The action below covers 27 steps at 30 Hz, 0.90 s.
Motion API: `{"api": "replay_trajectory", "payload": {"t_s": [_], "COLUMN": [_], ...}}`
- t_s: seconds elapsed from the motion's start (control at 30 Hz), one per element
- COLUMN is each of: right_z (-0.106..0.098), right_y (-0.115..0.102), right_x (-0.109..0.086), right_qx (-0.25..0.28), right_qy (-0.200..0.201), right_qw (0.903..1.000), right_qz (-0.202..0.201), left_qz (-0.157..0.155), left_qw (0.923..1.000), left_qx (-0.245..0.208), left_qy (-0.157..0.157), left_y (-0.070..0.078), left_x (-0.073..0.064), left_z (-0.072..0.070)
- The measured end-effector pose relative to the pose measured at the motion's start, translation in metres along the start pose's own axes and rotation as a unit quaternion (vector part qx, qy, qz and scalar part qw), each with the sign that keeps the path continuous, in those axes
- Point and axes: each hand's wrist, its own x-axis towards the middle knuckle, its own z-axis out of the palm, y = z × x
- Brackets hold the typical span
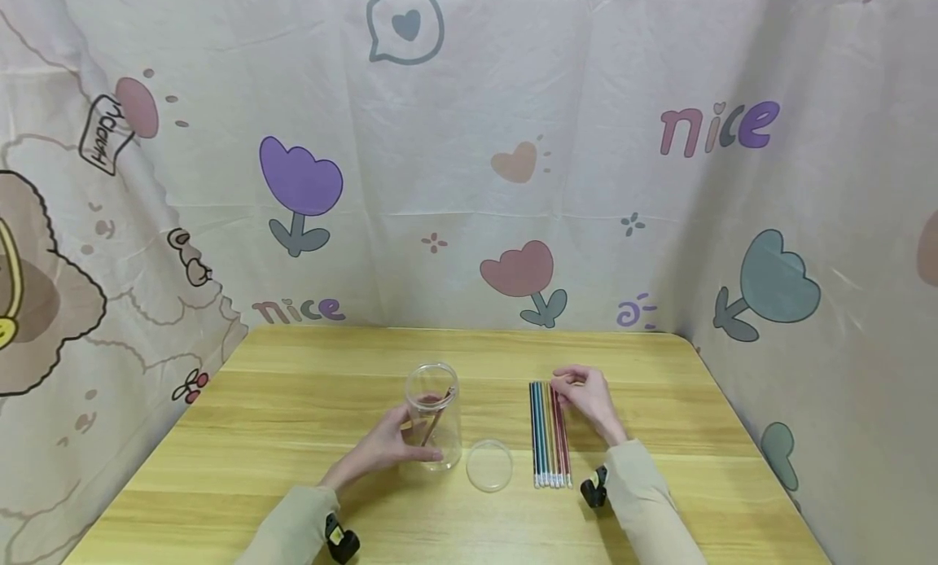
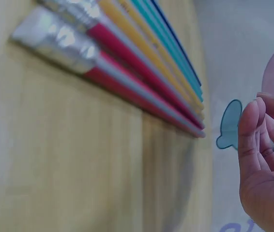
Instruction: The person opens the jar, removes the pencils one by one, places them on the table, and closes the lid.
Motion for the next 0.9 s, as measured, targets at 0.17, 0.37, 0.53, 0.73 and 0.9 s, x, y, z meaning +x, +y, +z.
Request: {"api": "replay_trajectory", "payload": {"t_s": [0.17,0.37,0.53,0.73,0.9], "right_z": [0.002,0.009,0.017,0.025,0.033], "right_y": [-0.009,-0.028,-0.042,-0.059,-0.074], "right_x": [0.000,-0.003,-0.005,-0.010,-0.016], "right_qx": [0.019,0.042,0.059,0.066,0.077], "right_qy": [-0.012,-0.024,-0.039,-0.058,-0.081], "right_qw": [0.9996,0.9979,0.9938,0.9874,0.9821], "right_qz": [-0.016,-0.044,-0.086,-0.132,-0.152], "left_qz": [0.003,0.006,0.004,0.002,0.000], "left_qw": [1.0000,1.0000,0.9994,0.9993,0.9992], "left_qx": [0.002,-0.007,-0.032,-0.034,-0.036], "left_qy": [0.000,-0.004,-0.016,-0.015,-0.015], "left_y": [0.000,0.001,0.001,0.001,0.000], "left_x": [0.000,0.000,0.000,0.000,0.001], "left_z": [0.000,0.000,0.000,0.000,0.000]}}
